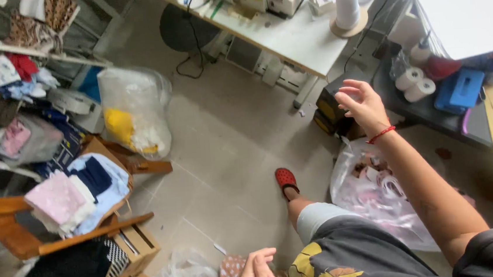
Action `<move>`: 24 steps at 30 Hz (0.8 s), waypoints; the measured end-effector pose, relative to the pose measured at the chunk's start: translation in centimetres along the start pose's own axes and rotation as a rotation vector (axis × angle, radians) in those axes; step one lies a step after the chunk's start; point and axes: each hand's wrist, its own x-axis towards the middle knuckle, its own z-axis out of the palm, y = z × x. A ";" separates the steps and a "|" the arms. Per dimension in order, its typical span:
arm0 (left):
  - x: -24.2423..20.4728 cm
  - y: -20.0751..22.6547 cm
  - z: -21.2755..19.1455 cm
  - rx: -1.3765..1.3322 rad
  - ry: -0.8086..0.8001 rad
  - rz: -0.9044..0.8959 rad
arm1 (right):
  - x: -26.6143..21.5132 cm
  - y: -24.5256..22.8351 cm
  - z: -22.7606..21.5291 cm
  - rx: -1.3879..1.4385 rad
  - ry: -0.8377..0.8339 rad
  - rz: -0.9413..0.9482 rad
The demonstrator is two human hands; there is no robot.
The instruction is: Measuring and cutting elastic strips to assemble face masks on a workbench.
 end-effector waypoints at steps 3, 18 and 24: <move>7.0 2.0 0.6 0.165 0.097 -0.148 | 6.9 -2.8 0.7 0.337 0.169 0.139; 34.6 14.3 10.9 0.108 -0.956 0.436 | 27.8 -5.2 -0.4 0.183 0.584 0.240; 43.3 18.1 16.0 0.098 -1.217 0.401 | 23.9 -2.8 0.9 -0.029 0.715 -0.040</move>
